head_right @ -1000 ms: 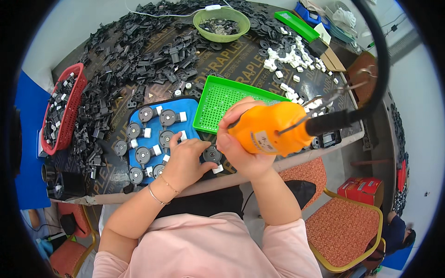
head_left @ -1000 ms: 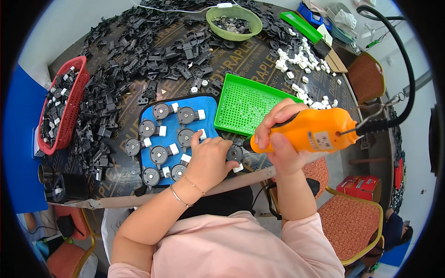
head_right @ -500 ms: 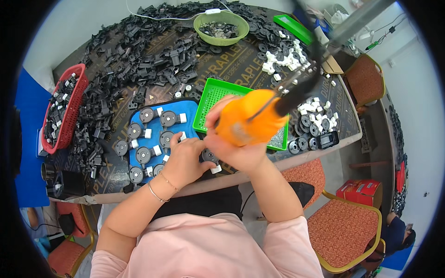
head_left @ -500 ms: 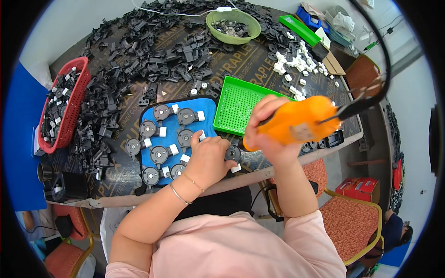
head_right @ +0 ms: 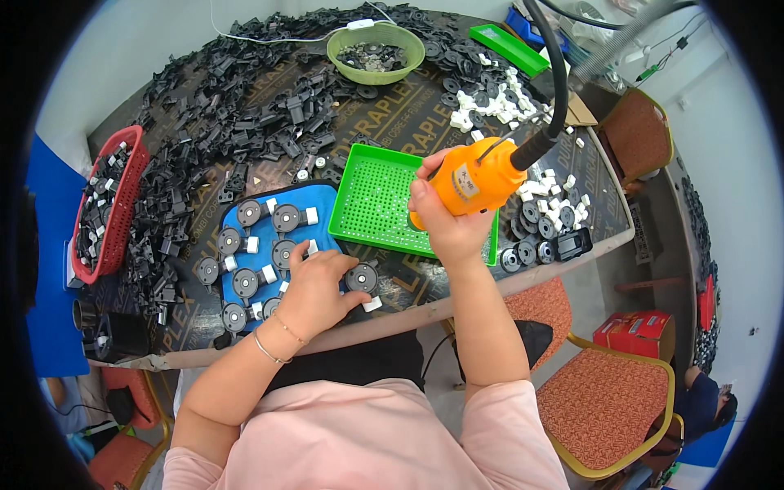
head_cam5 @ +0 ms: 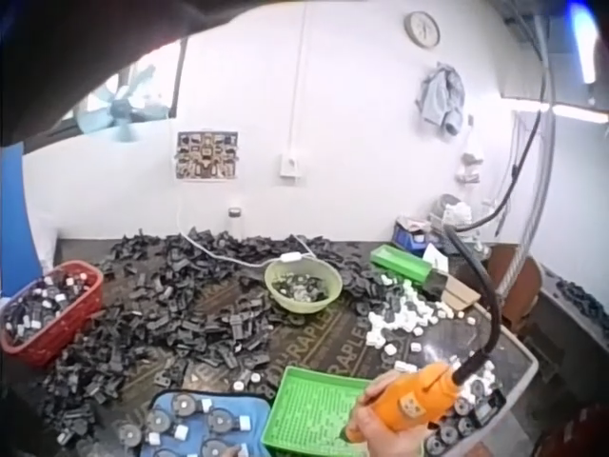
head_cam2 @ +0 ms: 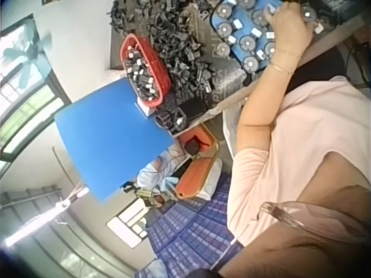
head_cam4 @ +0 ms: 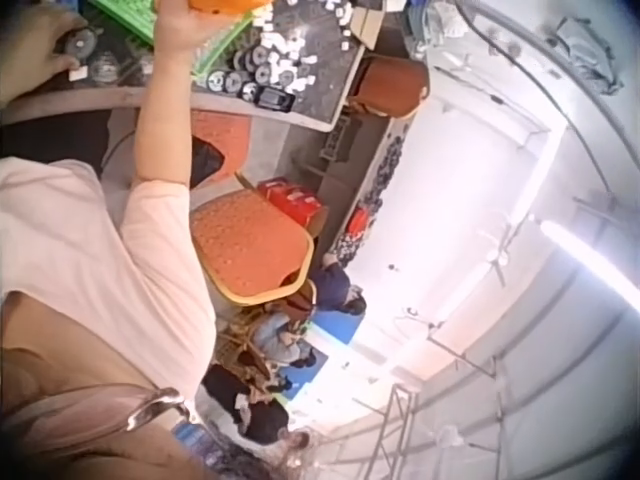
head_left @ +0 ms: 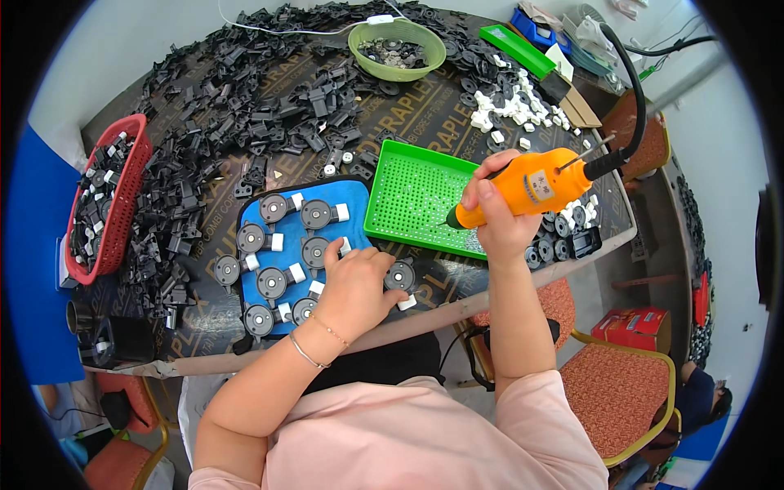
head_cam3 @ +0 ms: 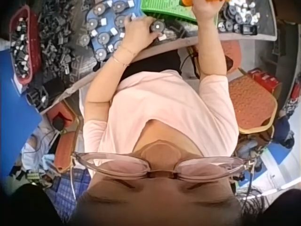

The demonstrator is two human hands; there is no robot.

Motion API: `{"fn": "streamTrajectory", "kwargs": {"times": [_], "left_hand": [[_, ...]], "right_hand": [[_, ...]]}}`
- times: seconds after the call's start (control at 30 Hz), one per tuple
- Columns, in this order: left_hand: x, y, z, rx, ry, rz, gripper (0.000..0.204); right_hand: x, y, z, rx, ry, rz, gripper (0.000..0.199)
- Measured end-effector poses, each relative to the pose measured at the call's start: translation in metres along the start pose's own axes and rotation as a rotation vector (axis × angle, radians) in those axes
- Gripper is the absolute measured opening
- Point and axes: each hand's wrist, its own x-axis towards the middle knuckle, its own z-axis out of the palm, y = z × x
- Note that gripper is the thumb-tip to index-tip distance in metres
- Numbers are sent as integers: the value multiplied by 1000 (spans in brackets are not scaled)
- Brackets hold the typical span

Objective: Assembling small mechanical components by inserting wheels and clips into plastic housings and securing them with an electric screwdriver.

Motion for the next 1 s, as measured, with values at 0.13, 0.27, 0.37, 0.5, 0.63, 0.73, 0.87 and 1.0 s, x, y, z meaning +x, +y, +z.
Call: {"fn": "streamTrajectory", "kwargs": {"times": [0.13,0.27,0.37,0.5,0.63,0.73,0.87,1.0], "left_hand": [[0,0,-1,1,-2,-5,44],[1,0,-1,-2,-4,-6,44],[1,0,-1,1,12,9,44],[0,-2,0,-1,8,10,44],[1,0,-1,-15,-10,-2,40],[-1,-1,0,-31,-11,-9,37],[0,-2,0,-28,-12,0,37],[0,-1,-1,-13,-15,-1,35]], "right_hand": [[0,-2,3,23,25,7,21],[0,-1,3,35,5,-6,20],[0,0,3,28,-8,-8,20],[1,2,3,59,-32,20,20],[4,-6,2,54,9,18,20],[2,-25,11,204,-13,-63,24],[-12,-42,30,294,-185,-57,27],[-24,-33,47,196,-247,-76,29]]}}
